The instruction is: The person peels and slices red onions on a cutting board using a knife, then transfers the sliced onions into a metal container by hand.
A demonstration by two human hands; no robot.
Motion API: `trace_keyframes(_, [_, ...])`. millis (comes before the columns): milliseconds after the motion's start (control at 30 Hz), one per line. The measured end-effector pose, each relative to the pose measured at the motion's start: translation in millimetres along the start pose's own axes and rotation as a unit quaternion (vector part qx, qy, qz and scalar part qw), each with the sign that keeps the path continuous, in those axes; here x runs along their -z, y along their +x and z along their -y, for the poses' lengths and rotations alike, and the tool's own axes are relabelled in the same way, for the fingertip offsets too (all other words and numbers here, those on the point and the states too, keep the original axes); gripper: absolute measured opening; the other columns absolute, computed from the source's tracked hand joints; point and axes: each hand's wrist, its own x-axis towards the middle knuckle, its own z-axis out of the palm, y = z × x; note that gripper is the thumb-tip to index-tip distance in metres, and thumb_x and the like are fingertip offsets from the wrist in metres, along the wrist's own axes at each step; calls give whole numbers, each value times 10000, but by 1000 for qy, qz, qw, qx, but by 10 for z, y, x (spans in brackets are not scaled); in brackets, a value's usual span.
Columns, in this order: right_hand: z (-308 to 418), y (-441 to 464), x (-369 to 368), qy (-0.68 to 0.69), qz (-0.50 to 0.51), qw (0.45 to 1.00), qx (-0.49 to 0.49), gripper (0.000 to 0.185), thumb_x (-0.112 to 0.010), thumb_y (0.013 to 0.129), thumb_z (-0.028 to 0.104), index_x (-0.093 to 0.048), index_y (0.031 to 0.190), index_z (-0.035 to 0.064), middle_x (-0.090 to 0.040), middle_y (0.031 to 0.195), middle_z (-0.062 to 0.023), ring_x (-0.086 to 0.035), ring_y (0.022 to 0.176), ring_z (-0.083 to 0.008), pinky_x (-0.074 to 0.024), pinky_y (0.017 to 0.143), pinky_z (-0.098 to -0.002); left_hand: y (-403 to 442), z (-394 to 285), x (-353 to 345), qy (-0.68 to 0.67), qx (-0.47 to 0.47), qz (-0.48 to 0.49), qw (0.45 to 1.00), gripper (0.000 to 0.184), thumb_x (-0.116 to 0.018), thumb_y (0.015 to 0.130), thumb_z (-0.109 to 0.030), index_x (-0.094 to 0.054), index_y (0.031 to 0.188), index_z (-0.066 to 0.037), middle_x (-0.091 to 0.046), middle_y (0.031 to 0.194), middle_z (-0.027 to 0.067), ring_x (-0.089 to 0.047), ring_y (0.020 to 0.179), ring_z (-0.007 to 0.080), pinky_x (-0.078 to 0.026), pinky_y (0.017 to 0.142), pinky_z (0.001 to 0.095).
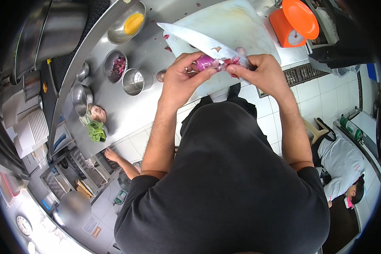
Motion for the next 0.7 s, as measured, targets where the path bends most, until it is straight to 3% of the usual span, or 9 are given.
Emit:
trace_keyframes(300, [40,-24,-112,0,-1,1000,-27,712,-861,804,684,-726,699,-8,-608,558,-82,-569,514,-207,-435,534,-365,-38,-64,-171,127,-23,-67,989,370,-880,904,-78,-737,1223,45,-716,1064,73,-720,815,107,-609,723,269])
trace_keyframes(400, [-34,17,-219,1,-4,999,-42,736,-848,791,719,-729,694,-1,-612,555,-85,-573,518,-215,-438,536,-370,-62,-156,-256,273,-56,-99,955,366,-912,856,-118,-767,1161,24,-724,968,85,-696,714,100,-583,669,263])
trace_keyframes(500, [-32,60,-266,-2,-9,999,-42,763,-833,777,755,-734,689,3,-605,549,-90,-572,515,-219,-442,539,-375,-58,-159,-316,325,-58,-111,937,387,-920,785,-176,-793,1121,-32,-681,840,88,-677,655,163,-557,624,313])
trace_keyframes(633, [-141,118,-348,-14,6,999,-30,726,-830,810,725,-754,694,12,-588,542,-62,-571,520,-174,-437,534,-362,-51,-61,-338,374,-53,-92,921,333,-892,795,-198,-786,1069,-41,-679,852,102,-671,640,216,-568,635,364])
trace_keyframes(700, [-153,110,-367,92,44,993,-60,688,-825,841,694,-766,701,23,-582,545,-22,-565,531,-129,-429,524,-338,-49,-13,-343,386,-54,-91,916,315,-883,801,-205,-781,1052,-44,-678,860,103,-670,636,235,-568,637,384])
